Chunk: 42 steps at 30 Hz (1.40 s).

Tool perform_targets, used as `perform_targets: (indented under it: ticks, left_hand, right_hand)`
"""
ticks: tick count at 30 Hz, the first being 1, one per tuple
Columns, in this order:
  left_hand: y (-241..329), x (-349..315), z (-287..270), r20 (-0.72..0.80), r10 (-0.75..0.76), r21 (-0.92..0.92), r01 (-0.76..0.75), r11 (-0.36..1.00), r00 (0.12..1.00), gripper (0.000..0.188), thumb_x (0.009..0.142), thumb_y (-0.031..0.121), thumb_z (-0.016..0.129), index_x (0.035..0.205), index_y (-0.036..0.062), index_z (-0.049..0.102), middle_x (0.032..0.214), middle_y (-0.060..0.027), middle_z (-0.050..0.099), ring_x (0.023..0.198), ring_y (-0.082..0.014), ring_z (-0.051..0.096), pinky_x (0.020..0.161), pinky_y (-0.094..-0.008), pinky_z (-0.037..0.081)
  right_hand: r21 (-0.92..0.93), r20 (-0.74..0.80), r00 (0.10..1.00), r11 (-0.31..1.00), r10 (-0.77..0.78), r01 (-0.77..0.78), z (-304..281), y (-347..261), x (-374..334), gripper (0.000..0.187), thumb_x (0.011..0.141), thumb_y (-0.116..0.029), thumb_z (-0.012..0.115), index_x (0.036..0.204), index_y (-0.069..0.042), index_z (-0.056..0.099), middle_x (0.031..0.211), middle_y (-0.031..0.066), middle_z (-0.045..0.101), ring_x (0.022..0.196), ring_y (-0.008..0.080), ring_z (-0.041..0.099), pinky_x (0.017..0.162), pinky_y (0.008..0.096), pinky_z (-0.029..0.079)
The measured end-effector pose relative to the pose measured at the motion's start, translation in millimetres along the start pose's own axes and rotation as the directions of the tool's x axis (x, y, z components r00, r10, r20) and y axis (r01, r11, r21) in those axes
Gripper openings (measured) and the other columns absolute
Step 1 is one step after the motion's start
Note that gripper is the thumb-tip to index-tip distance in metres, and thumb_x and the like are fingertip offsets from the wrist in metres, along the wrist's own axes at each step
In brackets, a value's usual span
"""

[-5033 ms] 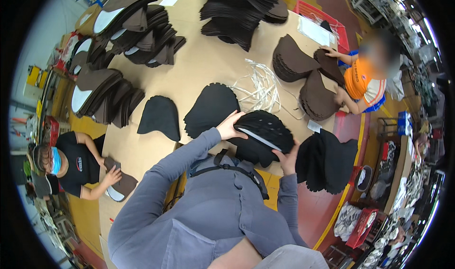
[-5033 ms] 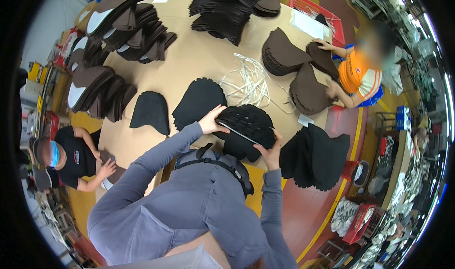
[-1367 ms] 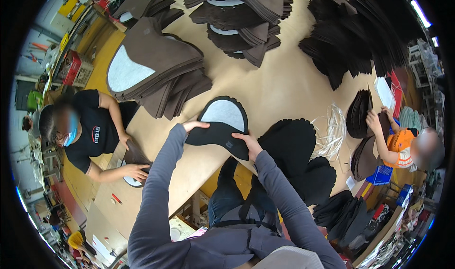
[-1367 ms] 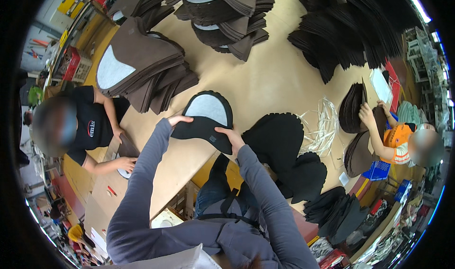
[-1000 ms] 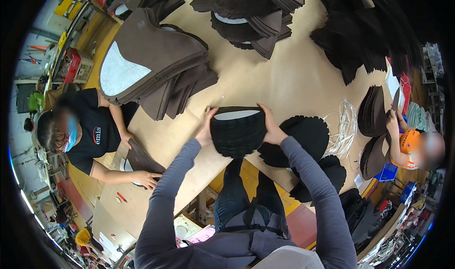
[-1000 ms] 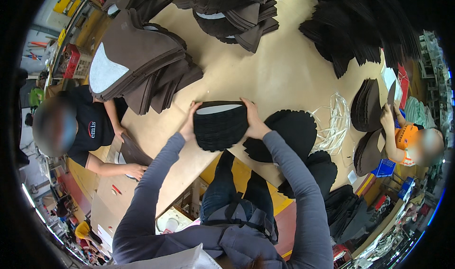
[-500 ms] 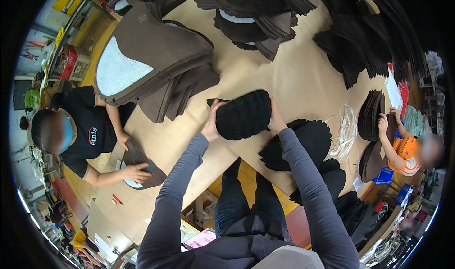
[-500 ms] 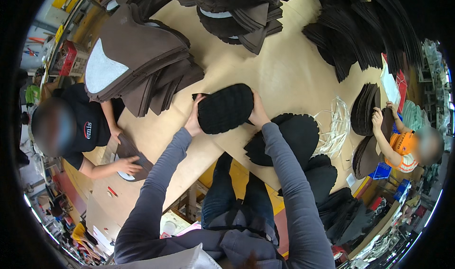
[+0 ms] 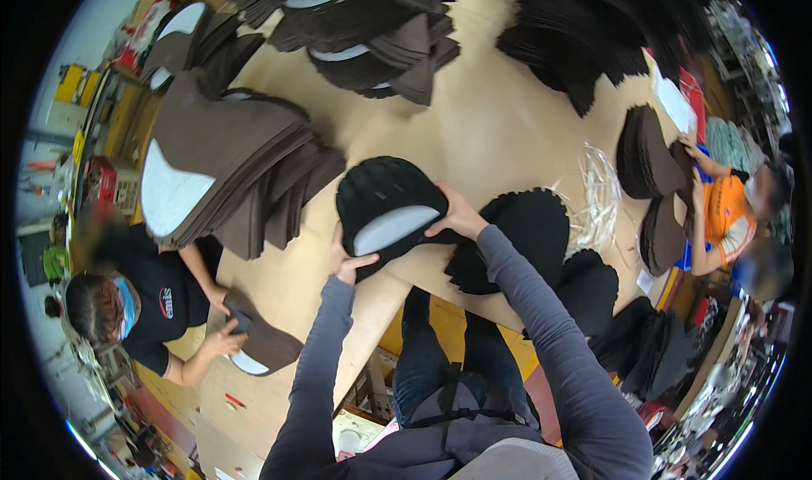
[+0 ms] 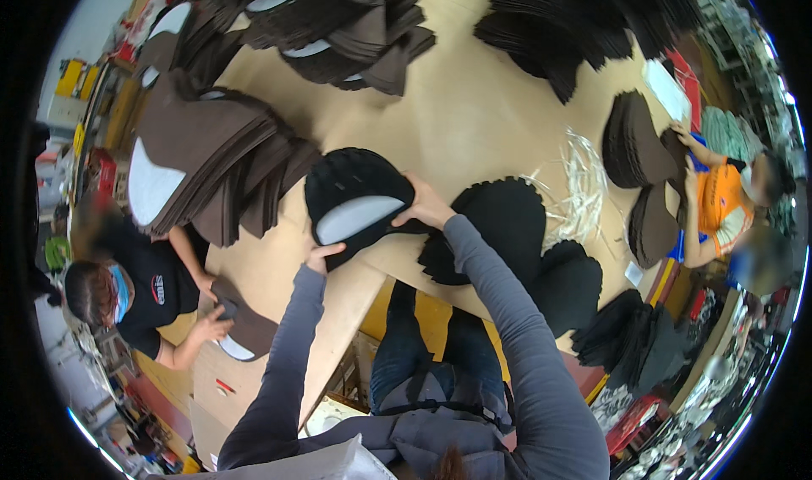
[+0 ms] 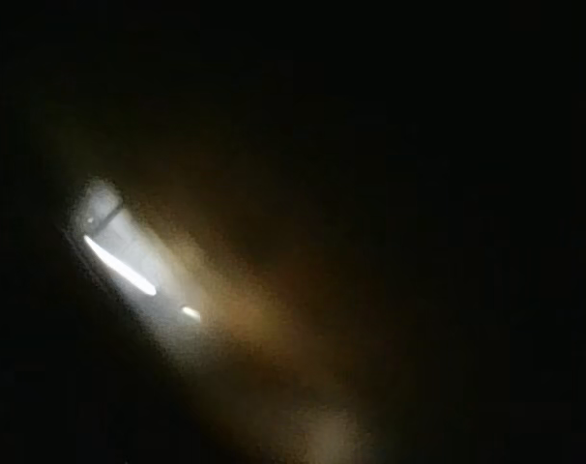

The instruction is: The person walks to a work table and stacks black fabric pieces into neat piles. They then place a white template on top of a stack and secure it with a rubber band.

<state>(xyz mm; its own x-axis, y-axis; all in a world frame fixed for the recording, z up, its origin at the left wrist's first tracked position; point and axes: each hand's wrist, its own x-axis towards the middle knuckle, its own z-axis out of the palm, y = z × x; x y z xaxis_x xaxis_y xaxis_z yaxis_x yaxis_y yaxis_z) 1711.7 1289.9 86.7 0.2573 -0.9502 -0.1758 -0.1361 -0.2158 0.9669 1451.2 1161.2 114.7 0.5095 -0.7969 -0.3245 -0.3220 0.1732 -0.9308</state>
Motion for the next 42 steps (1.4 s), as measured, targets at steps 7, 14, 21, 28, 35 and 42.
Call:
perform_targets:
  ticks: [7, 14, 21, 28, 35, 42]
  left_hand:
    - [7.3, 14.4, 23.4, 0.406, -0.688, -0.536, 0.766, 0.354, 0.602, 0.050, 0.077, 0.020, 0.064, 0.119, -0.0047, 0.055, 0.114, -0.0206, 0.062, 0.101, -0.0352, 0.061, 0.092, -0.0428, 0.050]
    - [-5.3, 9.9, 25.8, 0.302, -0.713, -0.540, 0.730, 0.419, 0.633, 0.047, 0.073, 0.019, 0.066, 0.112, -0.0053, 0.058, 0.102, -0.0182, 0.065, 0.090, -0.0332, 0.064, 0.082, -0.0398, 0.053]
    - [52.6, 2.5, 48.9, -0.357, -0.002, 0.415, 0.160, 0.896, 0.934, 0.058, 0.076, 0.016, 0.074, 0.128, 0.0047, 0.051, 0.133, -0.0119, 0.046, 0.122, -0.0264, 0.045, 0.103, -0.0379, 0.035]
    - [193.8, -52.0, 174.2, 0.160, 0.307, 0.063, -0.320, 0.945, 0.938, 0.045, 0.078, -0.001, 0.068, 0.121, 0.0012, 0.057, 0.125, -0.0129, 0.056, 0.118, -0.0244, 0.052, 0.100, -0.0337, 0.041]
    - [273.7, -60.3, 206.0, 0.710, -0.064, -0.241, 0.327, 0.914, 0.701, 0.013, 0.090, 0.007, 0.059, 0.100, 0.0002, 0.063, 0.073, 0.0021, 0.050, 0.060, -0.0047, 0.050, 0.056, -0.0206, 0.039]
    - [289.3, -61.3, 44.8, 0.723, -0.029, 0.078, -0.040, 0.996, 0.690, 0.016, 0.085, 0.006, 0.065, 0.097, -0.0010, 0.071, 0.084, -0.0032, 0.068, 0.067, -0.0050, 0.053, 0.059, -0.0203, 0.040]
  right_hand:
    - [-0.251, -0.060, 0.969, 0.936, 0.239, -0.247, -7.5, 8.0, 4.6, 0.074, 0.067, -0.034, 0.078, 0.124, 0.005, 0.052, 0.119, 0.0284, 0.058, 0.111, 0.0373, 0.057, 0.096, 0.0392, 0.044]
    - [-0.309, -0.776, 0.597, 0.948, -0.205, -0.077, -90.1, -40.2, -109.6, 0.022, 0.085, -0.013, 0.064, 0.105, -0.004, 0.066, 0.099, 0.0137, 0.068, 0.090, 0.0270, 0.066, 0.082, 0.0338, 0.050]
    - [-0.445, -0.892, 0.396, 0.583, -0.219, -0.679, -200.3, 122.2, -173.7, 0.014, 0.081, -0.009, 0.064, 0.094, -0.002, 0.069, 0.112, 0.0144, 0.064, 0.119, 0.0294, 0.050, 0.098, 0.0394, 0.040]
    - [0.164, -0.821, 0.570, 0.946, -0.027, 0.281, -163.4, -25.2, -186.3, 0.011, 0.089, -0.010, 0.062, 0.093, 0.000, 0.066, 0.082, 0.0077, 0.067, 0.076, 0.0128, 0.063, 0.070, 0.0257, 0.049]
    - [-0.421, -0.382, 0.736, 0.814, -0.559, 0.400, -137.1, -149.3, -243.0, 0.013, 0.083, -0.007, 0.067, 0.096, -0.005, 0.070, 0.082, 0.0132, 0.069, 0.068, 0.0238, 0.068, 0.061, 0.0298, 0.052]
    - [-0.517, -0.413, 0.837, 0.849, -0.358, 0.109, -195.1, -174.0, -285.2, 0.011, 0.077, -0.005, 0.071, 0.088, -0.001, 0.073, 0.071, 0.0082, 0.066, 0.064, 0.0143, 0.063, 0.057, 0.0250, 0.045]
